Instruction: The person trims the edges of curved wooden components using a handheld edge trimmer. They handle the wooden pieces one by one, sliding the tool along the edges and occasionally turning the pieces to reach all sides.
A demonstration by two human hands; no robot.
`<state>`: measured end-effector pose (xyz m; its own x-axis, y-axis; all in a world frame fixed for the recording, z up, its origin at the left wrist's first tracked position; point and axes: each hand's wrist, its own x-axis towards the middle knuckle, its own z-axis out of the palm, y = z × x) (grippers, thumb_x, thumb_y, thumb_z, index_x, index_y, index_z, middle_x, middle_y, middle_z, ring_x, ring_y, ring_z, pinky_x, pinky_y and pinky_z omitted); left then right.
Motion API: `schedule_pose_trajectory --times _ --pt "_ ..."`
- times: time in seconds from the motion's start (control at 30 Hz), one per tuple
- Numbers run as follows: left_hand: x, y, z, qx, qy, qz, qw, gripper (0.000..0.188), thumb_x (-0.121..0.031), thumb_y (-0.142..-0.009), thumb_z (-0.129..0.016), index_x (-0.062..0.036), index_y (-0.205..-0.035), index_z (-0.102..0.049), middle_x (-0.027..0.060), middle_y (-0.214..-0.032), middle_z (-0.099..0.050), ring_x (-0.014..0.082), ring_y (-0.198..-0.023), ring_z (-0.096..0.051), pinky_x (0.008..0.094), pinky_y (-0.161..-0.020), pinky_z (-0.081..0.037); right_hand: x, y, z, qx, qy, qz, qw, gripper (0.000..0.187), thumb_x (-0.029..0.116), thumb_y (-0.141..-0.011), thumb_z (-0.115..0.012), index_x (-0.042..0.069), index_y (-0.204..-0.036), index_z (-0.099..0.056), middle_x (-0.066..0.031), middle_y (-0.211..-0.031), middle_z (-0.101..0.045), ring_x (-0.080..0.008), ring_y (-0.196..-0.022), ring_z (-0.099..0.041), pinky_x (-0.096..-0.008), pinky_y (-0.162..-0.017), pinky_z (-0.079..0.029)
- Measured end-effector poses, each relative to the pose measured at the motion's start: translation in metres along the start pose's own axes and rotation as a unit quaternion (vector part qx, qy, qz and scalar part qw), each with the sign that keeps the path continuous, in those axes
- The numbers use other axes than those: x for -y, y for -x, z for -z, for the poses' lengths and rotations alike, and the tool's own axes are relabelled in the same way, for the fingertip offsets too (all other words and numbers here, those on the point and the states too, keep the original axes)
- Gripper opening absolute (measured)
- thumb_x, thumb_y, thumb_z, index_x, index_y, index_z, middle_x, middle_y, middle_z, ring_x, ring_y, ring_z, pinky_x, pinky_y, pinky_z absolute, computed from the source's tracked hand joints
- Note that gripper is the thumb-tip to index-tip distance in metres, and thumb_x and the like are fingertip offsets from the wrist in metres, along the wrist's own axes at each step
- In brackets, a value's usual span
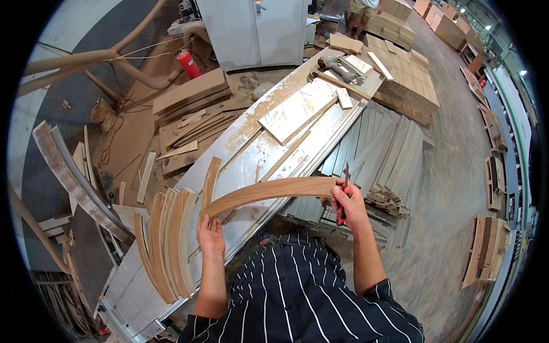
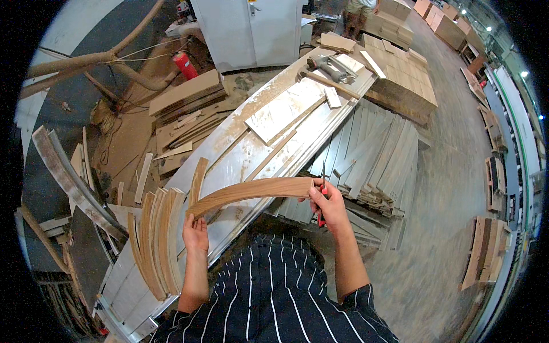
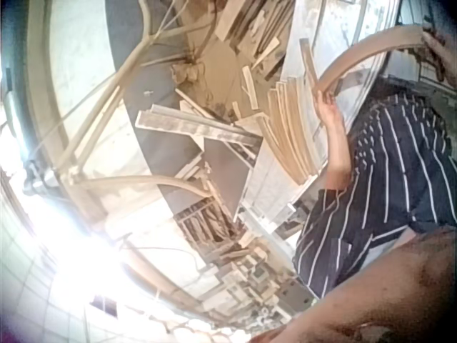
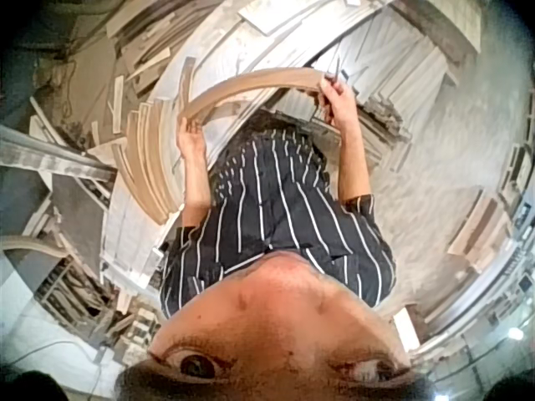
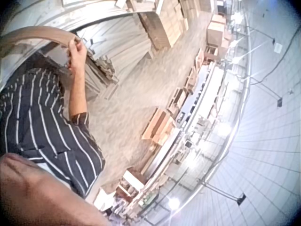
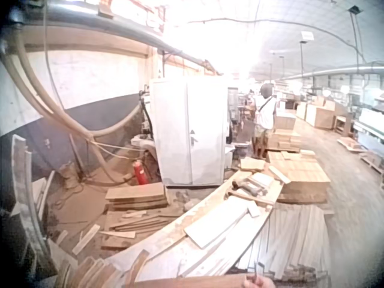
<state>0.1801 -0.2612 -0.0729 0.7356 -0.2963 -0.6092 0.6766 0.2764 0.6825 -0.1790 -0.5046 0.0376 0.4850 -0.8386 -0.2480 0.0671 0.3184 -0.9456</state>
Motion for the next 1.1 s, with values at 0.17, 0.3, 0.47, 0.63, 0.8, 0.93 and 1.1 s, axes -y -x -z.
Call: schedule_pose_trajectory --times 0.17,0.3,0.47,0.63,0.8,0.93,1.1 --pt "0.001 -0.009 0.004 0.003 0.002 0.005 1.000 0.042 -0.017 -0.108 -0.068 -0.0090 -0.147 -0.057 0.0089 -0.125 -0.066 0.0200 -0.107 -0.065 0.0317 -0.089 -0.059 0.008 0.001 -0.005 0.002 -0.016 0.008 1.000 0.040 0.031 -0.107 -0.072 0.003 -0.134 -0.065 -0.0079 -0.094 -0.078 -0.0054 -0.066 -0.054 -0.0212 -0.054 -0.040" --pt "0.002 -0.011 0.002 0.009 0.012 0.013 1.000 0.041 -0.017 -0.107 -0.069 -0.0092 -0.146 -0.057 0.0092 -0.125 -0.066 0.0204 -0.107 -0.065 0.0320 -0.089 -0.060 0.003 0.001 -0.001 -0.003 -0.019 0.011 1.000 0.040 0.031 -0.107 -0.072 0.001 -0.132 -0.066 -0.0072 -0.093 -0.077 -0.0056 -0.066 -0.055 -0.0218 -0.054 -0.041" --pt "0.003 -0.014 0.001 0.020 0.023 0.007 0.999 0.044 -0.017 -0.107 -0.069 -0.0116 -0.148 -0.055 0.0082 -0.125 -0.066 0.0201 -0.108 -0.064 0.0331 -0.090 -0.059 0.006 0.002 -0.002 0.000 -0.026 0.009 1.000 0.039 0.029 -0.108 -0.069 0.000 -0.134 -0.066 -0.0054 -0.089 -0.075 -0.0060 -0.066 -0.057 -0.0224 -0.055 -0.042" --pt "0.001 -0.010 -0.004 0.036 0.027 -0.011 0.999 0.044 -0.018 -0.106 -0.070 -0.0132 -0.147 -0.055 0.0055 -0.125 -0.064 0.0188 -0.108 -0.063 0.0341 -0.093 -0.057 0.012 0.005 -0.005 0.002 -0.040 0.016 0.999 0.044 0.025 -0.108 -0.067 -0.001 -0.143 -0.062 -0.0066 -0.091 -0.076 -0.0060 -0.066 -0.056 -0.0226 -0.057 -0.045" --pt "-0.001 -0.008 -0.007 0.049 0.027 -0.016 0.998 0.043 -0.019 -0.106 -0.071 -0.0133 -0.145 -0.056 0.0044 -0.126 -0.064 0.0173 -0.110 -0.061 0.0334 -0.096 -0.053 0.025 0.012 -0.017 -0.007 0.006 0.062 0.998 0.055 0.013 -0.105 -0.071 0.002 -0.155 -0.054 -0.0086 -0.104 -0.080 -0.0056 -0.075 -0.062 -0.0213 -0.061 -0.047" --pt "-0.001 -0.008 -0.005 0.053 0.025 -0.017 0.998 0.041 -0.019 -0.107 -0.070 -0.0121 -0.145 -0.057 0.0047 -0.126 -0.064 0.0170 -0.111 -0.061 0.0323 -0.096 -0.054 0.025 0.012 -0.019 0.001 0.045 0.073 0.996 0.062 0.013 -0.102 -0.077 0.005 -0.158 -0.051 -0.0076 -0.107 -0.080 -0.0047 -0.085 -0.065 -0.0206 -0.063 -0.047" --pt "0.000 -0.011 -0.001 0.053 0.013 -0.018 0.998 0.041 -0.020 -0.107 -0.070 -0.0109 -0.145 -0.058 0.0055 -0.126 -0.064 0.0170 -0.111 -0.061 0.0317 -0.096 -0.054 0.028 0.014 -0.023 -0.014 0.061 0.090 0.994 0.064 0.017 -0.101 -0.080 0.008 -0.158 -0.052 -0.0071 -0.107 -0.080 -0.0047 -0.085 -0.064 -0.0211 -0.064 -0.048"
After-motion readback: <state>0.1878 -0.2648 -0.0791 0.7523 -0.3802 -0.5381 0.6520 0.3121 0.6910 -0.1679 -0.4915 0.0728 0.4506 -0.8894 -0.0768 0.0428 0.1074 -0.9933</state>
